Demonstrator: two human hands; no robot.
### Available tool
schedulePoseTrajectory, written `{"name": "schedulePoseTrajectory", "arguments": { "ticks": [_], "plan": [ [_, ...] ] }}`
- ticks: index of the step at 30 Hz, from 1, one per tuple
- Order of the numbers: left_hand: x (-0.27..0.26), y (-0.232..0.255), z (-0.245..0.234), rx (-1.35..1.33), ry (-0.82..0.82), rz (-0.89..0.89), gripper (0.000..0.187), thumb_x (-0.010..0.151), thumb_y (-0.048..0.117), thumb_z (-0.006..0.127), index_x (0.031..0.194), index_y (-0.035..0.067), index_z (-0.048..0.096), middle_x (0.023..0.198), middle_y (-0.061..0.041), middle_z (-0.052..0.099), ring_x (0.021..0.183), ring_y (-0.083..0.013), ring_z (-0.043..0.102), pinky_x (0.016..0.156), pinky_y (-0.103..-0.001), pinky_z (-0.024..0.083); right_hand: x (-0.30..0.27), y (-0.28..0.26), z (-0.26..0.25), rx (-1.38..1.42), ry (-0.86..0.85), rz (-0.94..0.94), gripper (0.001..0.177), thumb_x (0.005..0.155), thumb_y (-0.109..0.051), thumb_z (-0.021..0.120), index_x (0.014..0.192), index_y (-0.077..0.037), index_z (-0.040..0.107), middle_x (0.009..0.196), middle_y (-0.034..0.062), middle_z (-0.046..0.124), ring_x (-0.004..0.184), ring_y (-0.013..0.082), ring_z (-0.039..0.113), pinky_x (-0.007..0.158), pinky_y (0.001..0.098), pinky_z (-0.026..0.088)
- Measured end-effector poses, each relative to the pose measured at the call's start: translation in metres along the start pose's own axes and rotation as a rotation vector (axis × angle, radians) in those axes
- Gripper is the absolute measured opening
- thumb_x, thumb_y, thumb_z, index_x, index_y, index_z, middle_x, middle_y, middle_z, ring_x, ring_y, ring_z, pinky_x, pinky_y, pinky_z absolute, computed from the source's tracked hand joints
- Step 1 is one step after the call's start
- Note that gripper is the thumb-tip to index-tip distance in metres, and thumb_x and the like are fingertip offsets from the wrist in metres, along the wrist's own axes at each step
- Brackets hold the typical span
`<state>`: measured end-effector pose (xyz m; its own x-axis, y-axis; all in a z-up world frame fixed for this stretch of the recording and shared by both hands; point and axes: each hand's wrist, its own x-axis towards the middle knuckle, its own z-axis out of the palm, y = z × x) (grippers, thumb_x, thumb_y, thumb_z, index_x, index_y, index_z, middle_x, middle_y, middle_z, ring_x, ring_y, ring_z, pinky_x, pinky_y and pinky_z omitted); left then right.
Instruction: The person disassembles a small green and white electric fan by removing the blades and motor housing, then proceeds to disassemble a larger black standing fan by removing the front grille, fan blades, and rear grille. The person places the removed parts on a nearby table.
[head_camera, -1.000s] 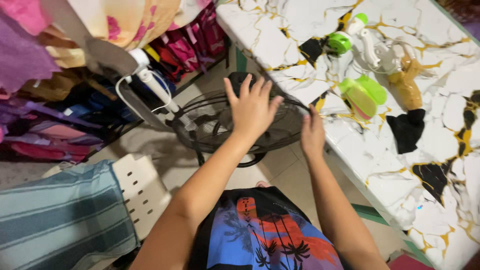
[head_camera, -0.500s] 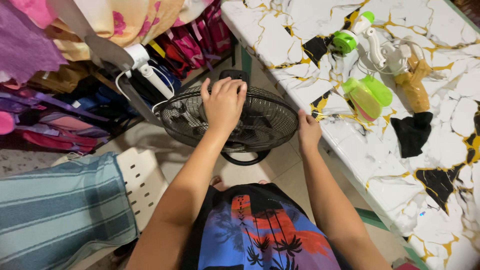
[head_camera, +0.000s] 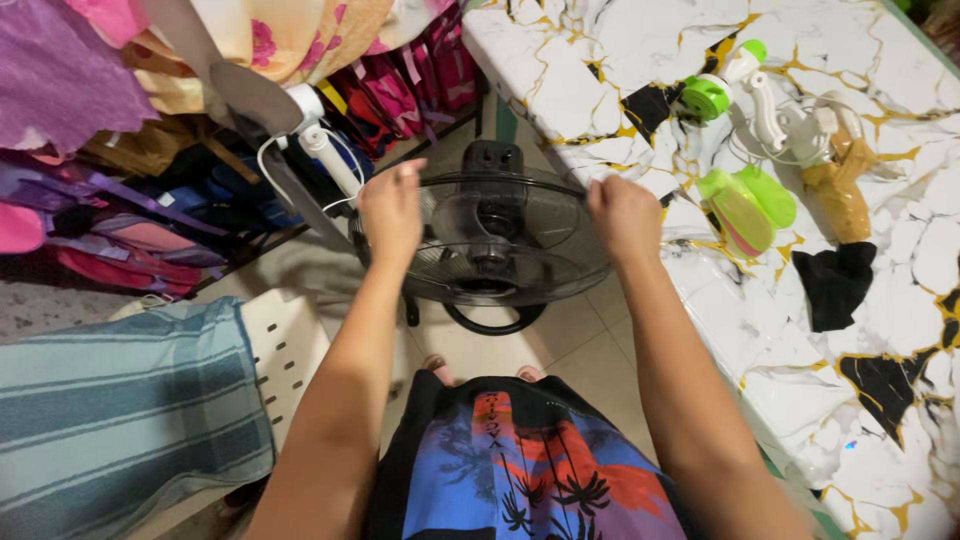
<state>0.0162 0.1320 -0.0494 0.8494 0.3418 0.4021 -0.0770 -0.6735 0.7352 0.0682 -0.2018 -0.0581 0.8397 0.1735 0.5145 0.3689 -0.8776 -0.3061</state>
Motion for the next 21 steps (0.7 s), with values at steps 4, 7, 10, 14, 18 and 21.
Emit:
{"name": "schedulePoseTrajectory", "arguments": {
  "ticks": [4, 7, 10, 14, 18, 21],
  "plan": [
    [-0.014, -0.077, 0.003, -0.149, 0.14, -0.051, 0.05, 0.112, 0.038, 0.038, 0.116, 0.003, 0.074, 0.117, -0.016, 0.075, 0.123, -0.0326, 0.064, 0.107, -0.041, 0.044, 0.036, -0.058, -0.002, 0.044, -0.01, -0.2, 0.03, 0.096, -0.021, 0.073, 0.076, -0.004, 0.059, 0.072, 0.0175, 0.064, 0.067, 0.0388, 0.065, 0.062, 0.0505, 0.052],
    [-0.028, -0.127, 0.006, -0.316, 0.158, -0.248, 0.053, 0.111, 0.042, 0.036, 0.123, 0.003, 0.069, 0.123, -0.014, 0.074, 0.121, -0.027, 0.066, 0.109, -0.036, 0.045, 0.045, -0.103, 0.004, 0.03, -0.039, -0.286, 0.027, 0.094, -0.02, 0.072, 0.077, -0.004, 0.059, 0.073, 0.0162, 0.064, 0.068, 0.0376, 0.065, 0.063, 0.0497, 0.053],
    [-0.03, -0.144, 0.007, -0.44, 0.204, -0.406, 0.048, 0.109, 0.039, 0.041, 0.132, 0.003, 0.063, 0.131, -0.012, 0.069, 0.124, -0.0268, 0.062, 0.106, -0.035, 0.043, 0.049, -0.129, 0.002, 0.029, -0.057, -0.282, 0.026, 0.091, -0.02, 0.072, 0.074, -0.005, 0.059, 0.072, 0.016, 0.066, 0.068, 0.0374, 0.067, 0.062, 0.0494, 0.053],
    [-0.014, -0.097, 0.005, -0.309, 0.314, -0.23, 0.039, 0.105, 0.028, 0.056, 0.135, 0.003, 0.056, 0.136, -0.012, 0.062, 0.13, -0.0294, 0.058, 0.113, -0.039, 0.041, 0.058, -0.125, -0.013, 0.071, -0.163, -0.175, 0.03, 0.091, -0.024, 0.075, 0.073, -0.004, 0.061, 0.069, 0.0189, 0.066, 0.065, 0.0394, 0.066, 0.062, 0.0499, 0.053],
    [-0.005, 0.01, 0.02, 0.242, 0.239, 0.153, 0.013, 0.094, 0.024, 0.064, 0.101, 0.021, 0.074, 0.134, -0.004, 0.064, 0.141, -0.037, 0.044, 0.115, -0.067, 0.008, 0.061, -0.115, -0.022, 0.223, -0.227, -0.179, 0.026, 0.089, -0.026, 0.074, 0.079, -0.004, 0.064, 0.071, 0.0168, 0.068, 0.066, 0.038, 0.067, 0.063, 0.0484, 0.054],
    [0.006, 0.069, 0.028, 0.311, -0.025, 0.317, 0.029, 0.099, 0.036, 0.055, 0.102, 0.016, 0.076, 0.125, -0.005, 0.068, 0.136, -0.034, 0.05, 0.115, -0.07, 0.011, 0.062, -0.113, -0.027, 0.149, -0.282, -0.276, 0.029, 0.095, -0.031, 0.071, 0.083, -0.005, 0.065, 0.075, 0.0147, 0.068, 0.068, 0.0383, 0.066, 0.064, 0.0492, 0.052]
  ]
}}
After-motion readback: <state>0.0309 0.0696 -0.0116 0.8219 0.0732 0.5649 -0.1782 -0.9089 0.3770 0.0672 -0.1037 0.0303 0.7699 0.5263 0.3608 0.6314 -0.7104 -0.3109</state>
